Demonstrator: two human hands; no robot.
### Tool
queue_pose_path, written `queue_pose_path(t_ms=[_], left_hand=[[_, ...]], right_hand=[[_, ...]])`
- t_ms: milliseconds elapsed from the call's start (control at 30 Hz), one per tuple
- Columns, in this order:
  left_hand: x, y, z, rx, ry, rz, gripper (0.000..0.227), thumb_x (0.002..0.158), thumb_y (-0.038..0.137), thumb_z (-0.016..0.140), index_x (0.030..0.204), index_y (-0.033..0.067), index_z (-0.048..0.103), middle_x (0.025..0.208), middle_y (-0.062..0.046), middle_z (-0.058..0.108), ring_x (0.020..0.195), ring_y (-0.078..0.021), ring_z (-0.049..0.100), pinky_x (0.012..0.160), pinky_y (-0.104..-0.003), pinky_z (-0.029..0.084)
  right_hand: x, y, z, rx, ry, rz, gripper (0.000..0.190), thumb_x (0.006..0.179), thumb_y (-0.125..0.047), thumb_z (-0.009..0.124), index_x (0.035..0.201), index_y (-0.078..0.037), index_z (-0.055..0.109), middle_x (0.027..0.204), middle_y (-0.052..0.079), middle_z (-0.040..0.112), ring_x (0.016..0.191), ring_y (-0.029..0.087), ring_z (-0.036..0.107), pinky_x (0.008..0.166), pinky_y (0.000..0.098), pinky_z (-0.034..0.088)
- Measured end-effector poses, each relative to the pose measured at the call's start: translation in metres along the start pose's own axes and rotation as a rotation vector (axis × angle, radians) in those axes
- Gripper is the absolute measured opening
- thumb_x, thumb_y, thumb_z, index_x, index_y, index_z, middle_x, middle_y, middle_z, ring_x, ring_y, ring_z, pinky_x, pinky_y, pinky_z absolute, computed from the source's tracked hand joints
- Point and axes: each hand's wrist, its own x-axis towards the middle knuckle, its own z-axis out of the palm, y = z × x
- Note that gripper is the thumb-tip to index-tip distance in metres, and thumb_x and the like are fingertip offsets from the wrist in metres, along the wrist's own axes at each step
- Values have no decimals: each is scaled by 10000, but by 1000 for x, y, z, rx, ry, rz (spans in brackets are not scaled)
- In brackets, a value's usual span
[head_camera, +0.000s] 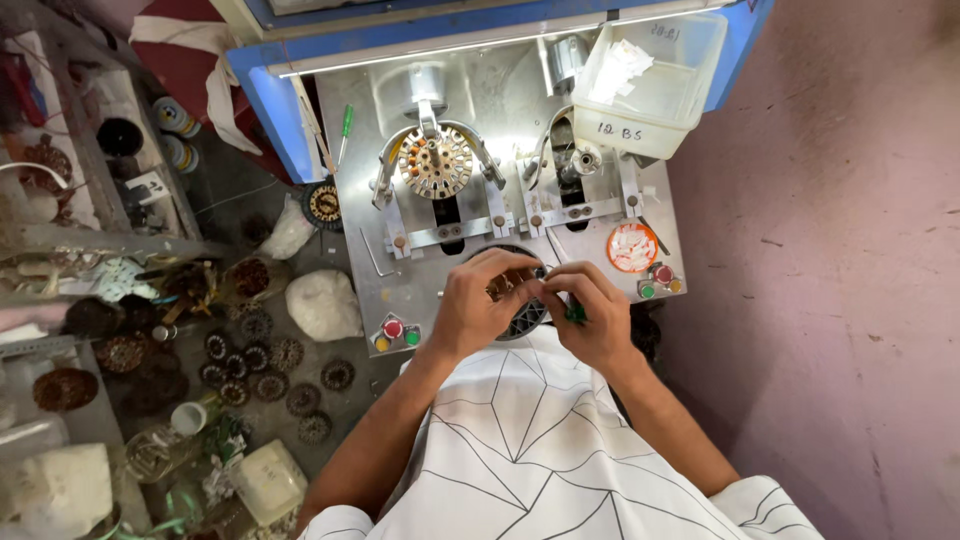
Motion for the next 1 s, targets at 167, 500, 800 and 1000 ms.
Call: queue_pose_path(t_ms=[167, 500, 800, 1000], left_hand=[[-16, -9, -15, -92, -76, 158, 145, 891, 78, 797, 1021, 60, 736, 992, -81, 738, 825, -196, 726, 719, -311, 581], [-40, -13, -19, -135, -133, 222, 123, 918, -26, 696, 1010, 20, 629, 1003, -98, 666, 857, -257, 677, 758, -356, 558], [-55, -27, -11, -82, -160, 188, 148, 924, -41, 638, 1047, 31, 598, 929, -102, 657, 858, -286, 664, 759, -386, 527], [-52, -54, -19, -130, -2, 157, 171, 927, 108, 760, 1064, 73, 664, 1010, -73, 699, 949, -227, 682, 837, -363, 555]], right_hand=[[-1, -34, 10, 25, 120, 102, 222, 821, 15, 838, 973, -45, 688, 958, 54, 738, 672, 99, 634, 596, 239, 507], [-21, -59, 11, 249, 87, 244, 194, 834, 62, 792, 995, -16, 717, 998, 89, 740, 817, 131, 695, 694, 242, 536], [-33, -62, 27, 185, -16, 409, 117, 909, 84, 685, 974, 6, 626, 763, 63, 676, 659, 124, 657, 633, 253, 530], [-30, -47, 34, 322, 79, 476, 200, 923, 64, 720, 1098, 19, 633, 853, 43, 713, 746, 77, 682, 683, 214, 549]])
